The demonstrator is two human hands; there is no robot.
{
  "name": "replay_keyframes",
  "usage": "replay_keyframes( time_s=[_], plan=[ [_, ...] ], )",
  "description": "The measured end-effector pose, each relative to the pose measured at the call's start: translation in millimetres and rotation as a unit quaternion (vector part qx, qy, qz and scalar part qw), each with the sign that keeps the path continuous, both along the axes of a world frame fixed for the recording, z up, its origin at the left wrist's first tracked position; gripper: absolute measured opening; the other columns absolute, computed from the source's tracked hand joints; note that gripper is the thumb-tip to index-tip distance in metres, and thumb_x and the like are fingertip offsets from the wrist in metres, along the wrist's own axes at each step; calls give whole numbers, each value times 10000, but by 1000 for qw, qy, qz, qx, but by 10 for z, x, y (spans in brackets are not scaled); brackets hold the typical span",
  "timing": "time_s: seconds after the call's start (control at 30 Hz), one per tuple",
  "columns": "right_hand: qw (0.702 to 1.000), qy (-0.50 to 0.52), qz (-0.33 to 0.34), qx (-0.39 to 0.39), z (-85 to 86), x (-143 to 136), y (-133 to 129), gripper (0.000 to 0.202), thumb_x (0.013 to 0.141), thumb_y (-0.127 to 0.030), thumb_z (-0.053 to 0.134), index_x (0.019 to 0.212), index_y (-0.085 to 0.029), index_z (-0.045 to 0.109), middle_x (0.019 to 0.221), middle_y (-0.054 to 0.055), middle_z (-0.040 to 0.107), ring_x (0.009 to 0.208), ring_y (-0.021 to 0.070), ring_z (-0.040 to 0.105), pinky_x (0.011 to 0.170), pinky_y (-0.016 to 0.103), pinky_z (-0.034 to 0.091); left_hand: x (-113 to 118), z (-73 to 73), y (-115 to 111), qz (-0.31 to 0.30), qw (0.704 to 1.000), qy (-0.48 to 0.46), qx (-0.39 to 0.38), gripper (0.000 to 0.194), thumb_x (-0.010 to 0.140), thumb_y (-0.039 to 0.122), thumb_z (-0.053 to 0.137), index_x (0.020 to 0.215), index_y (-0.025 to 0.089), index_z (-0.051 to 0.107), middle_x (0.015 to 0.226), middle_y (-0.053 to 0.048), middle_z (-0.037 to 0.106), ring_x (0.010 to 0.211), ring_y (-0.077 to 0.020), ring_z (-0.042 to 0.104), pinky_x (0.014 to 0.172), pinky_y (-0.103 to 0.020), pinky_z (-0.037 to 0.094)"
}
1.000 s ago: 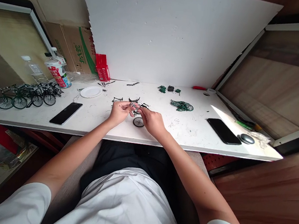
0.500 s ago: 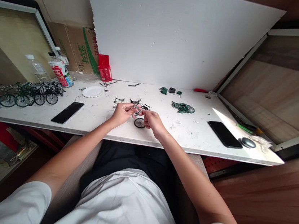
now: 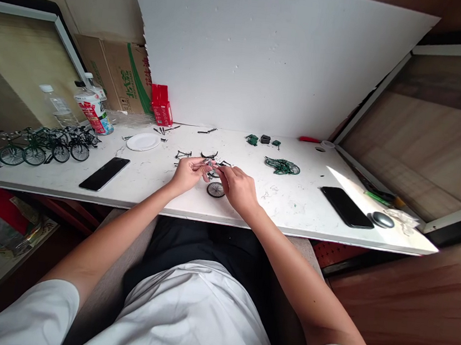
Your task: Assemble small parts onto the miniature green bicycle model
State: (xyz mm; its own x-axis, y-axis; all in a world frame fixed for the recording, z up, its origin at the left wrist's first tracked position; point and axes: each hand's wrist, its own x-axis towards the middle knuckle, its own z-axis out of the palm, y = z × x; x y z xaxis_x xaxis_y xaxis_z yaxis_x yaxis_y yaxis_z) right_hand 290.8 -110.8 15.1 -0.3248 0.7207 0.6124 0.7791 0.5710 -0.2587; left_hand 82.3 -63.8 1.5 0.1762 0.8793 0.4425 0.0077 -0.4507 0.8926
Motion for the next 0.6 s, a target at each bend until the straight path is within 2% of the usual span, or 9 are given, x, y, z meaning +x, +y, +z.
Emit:
replay_keyframes(
  time_s=[0.17, 0.3, 0.37, 0.43, 0.5, 0.57, 0.6],
  plan=[
    [1000, -13, 0, -10, -6, 17, 13, 525, 1209, -501, 335, 1064, -191, 733, 856, 128, 772, 716, 233, 638, 660, 345, 331, 6, 70, -40, -16, 1000, -16, -17, 459, 824, 548, 920, 944, 112, 843, 1061, -173, 870, 573, -170, 749, 593, -314, 628],
    [990, 90, 32, -99, 37, -68, -70, 591, 1179, -624, 351, 990, -202, 718, 688, 75, 698, 584, 217, 594, 652, 342, 353, 6, 81, -51, -7, 1000, -21, -14, 437, 827, 533, 912, 928, 112, 855, 1035, -165, 870, 582, -173, 750, 590, -322, 644],
    [954, 204, 73, -207, 78, -131, -119, 593, 1143, -696, 422, 989, -205, 717, 594, 29, 638, 563, 217, 632, 679, 334, 424, 10, 59, -44, 3, 1000, -24, -13, 413, 822, 509, 909, 938, 116, 860, 1016, -154, 869, 583, -168, 746, 578, -312, 642],
    [889, 312, 106, -319, 119, -181, -146, 636, 1080, -789, 487, 924, -204, 684, 505, -17, 529, 503, 216, 628, 632, 329, 434, 13, 25, -30, 12, 1000, -27, -8, 372, 815, 474, 906, 915, 119, 855, 980, -142, 867, 579, -163, 739, 564, -298, 633],
    [833, 373, 136, -386, 141, -205, -141, 641, 1004, -830, 598, 890, -204, 669, 471, -51, 449, 481, 204, 604, 605, 318, 424, 10, -15, -6, 10, 1000, -27, -4, 326, 818, 436, 893, 882, 120, 844, 933, -130, 860, 581, -163, 739, 559, -286, 626],
    [805, 400, 151, -412, 130, -204, -107, 632, 964, -831, 652, 885, -204, 666, 475, -71, 400, 480, 189, 569, 582, 308, 397, 0, -59, 25, 9, 1000, -24, -5, 297, 832, 417, 878, 874, 126, 837, 908, -118, 854, 590, -162, 742, 558, -273, 617],
    [804, 400, 149, -413, 111, -198, -85, 625, 969, -824, 642, 893, -205, 667, 487, -77, 384, 480, 181, 543, 575, 306, 385, -8, -80, 42, 10, 1000, -18, -7, 299, 834, 421, 877, 845, 127, 827, 879, -113, 848, 586, -163, 740, 554, -269, 611]
  ],
)
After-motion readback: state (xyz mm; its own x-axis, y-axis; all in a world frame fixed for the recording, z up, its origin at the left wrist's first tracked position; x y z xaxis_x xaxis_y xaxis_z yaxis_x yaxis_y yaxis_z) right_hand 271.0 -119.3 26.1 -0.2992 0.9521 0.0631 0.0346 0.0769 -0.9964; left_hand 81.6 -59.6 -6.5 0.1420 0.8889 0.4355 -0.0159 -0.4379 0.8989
